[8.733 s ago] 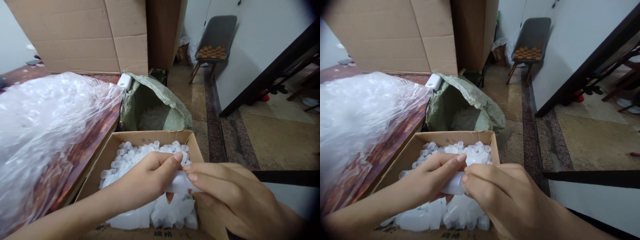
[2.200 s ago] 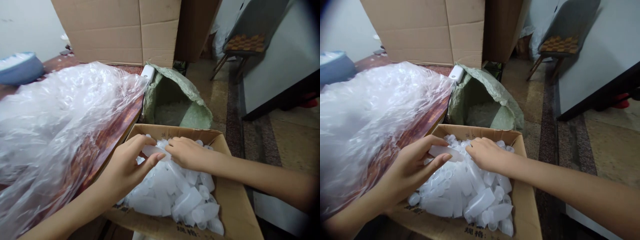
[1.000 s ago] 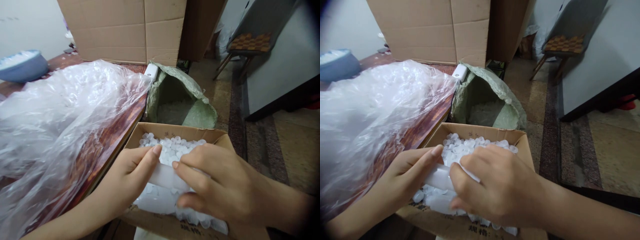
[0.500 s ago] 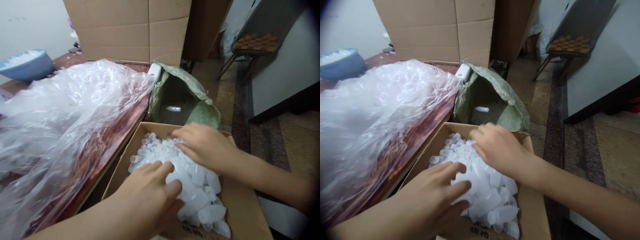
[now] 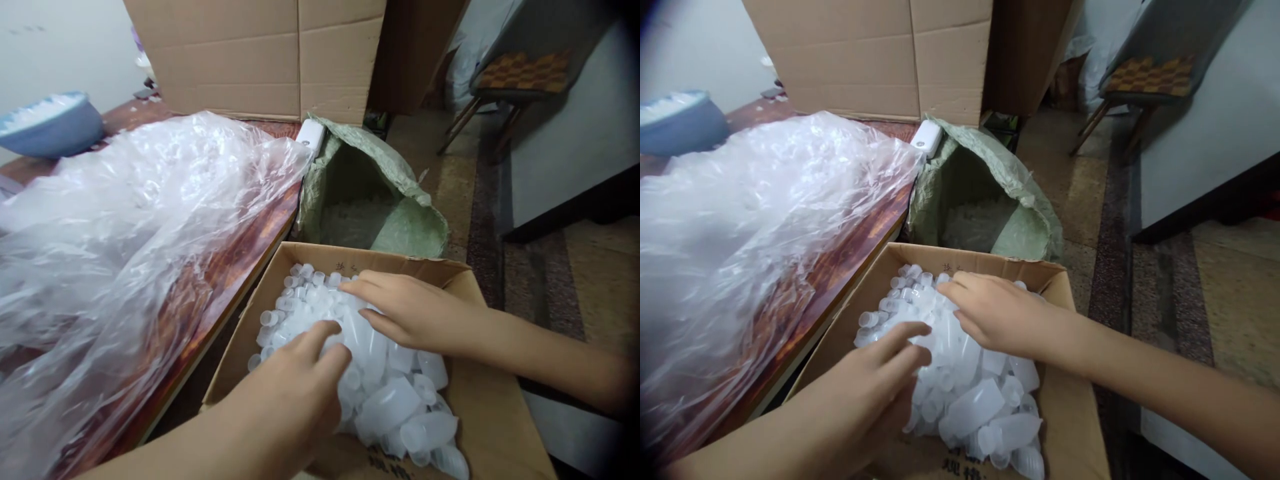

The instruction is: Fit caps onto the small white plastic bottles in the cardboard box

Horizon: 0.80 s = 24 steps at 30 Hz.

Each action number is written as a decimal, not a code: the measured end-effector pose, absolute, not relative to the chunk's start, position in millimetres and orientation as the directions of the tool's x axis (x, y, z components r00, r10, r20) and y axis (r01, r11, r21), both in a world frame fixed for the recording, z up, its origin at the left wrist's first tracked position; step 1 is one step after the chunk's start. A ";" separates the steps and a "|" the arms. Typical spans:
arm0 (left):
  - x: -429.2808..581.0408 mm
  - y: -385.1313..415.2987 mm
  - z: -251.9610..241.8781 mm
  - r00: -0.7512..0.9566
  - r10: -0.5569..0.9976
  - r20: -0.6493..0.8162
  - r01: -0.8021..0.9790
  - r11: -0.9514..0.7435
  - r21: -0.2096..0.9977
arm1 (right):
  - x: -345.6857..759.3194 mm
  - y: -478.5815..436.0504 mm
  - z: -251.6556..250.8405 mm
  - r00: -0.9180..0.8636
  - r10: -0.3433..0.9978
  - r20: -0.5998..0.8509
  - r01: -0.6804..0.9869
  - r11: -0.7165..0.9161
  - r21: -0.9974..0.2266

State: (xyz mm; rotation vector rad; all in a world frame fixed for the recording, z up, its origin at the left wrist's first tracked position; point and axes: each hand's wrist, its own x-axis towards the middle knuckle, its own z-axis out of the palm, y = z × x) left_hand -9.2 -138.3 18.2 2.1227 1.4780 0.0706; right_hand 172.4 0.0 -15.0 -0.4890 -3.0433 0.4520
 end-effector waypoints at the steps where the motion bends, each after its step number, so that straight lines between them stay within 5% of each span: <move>1: -12.5 -140.2 20.7 0.329 0.927 -0.179 0.828 -0.192 0.527 | 179.8 -4.1 -9.5 -0.942 0.335 0.007 0.313 0.886 -0.341; 6: -14.5 -143.5 35.5 0.073 0.996 0.057 0.640 -0.091 0.763 | 197.7 -27.7 18.3 -0.917 0.352 0.187 0.221 0.839 -0.498; 12: 3.5 -137.2 37.8 -0.167 0.938 -0.303 0.194 0.333 0.923 | 200.9 -47.5 29.8 -0.890 0.304 0.340 0.120 0.875 -0.469; 17: 9.3 -129.6 36.2 0.009 0.743 -0.670 -0.289 0.643 0.709 | 203.8 -51.5 26.1 -0.831 0.110 0.545 -0.011 0.977 -0.214; 19: 10.0 -129.7 35.1 0.041 0.718 -0.695 -0.318 0.669 0.672 | 201.6 -52.2 26.7 -0.814 0.123 0.568 -0.010 0.974 -0.226; 22: 10.5 -132.1 34.0 -0.030 0.809 -0.587 -0.248 0.563 0.789 | 199.1 -53.1 29.0 -0.799 0.366 0.477 0.155 0.892 -0.425; 24: 9.5 -133.8 34.5 -0.084 0.856 -0.511 -0.181 0.491 0.852 | 200.9 -51.7 28.2 -0.792 0.418 0.445 0.224 0.877 -0.425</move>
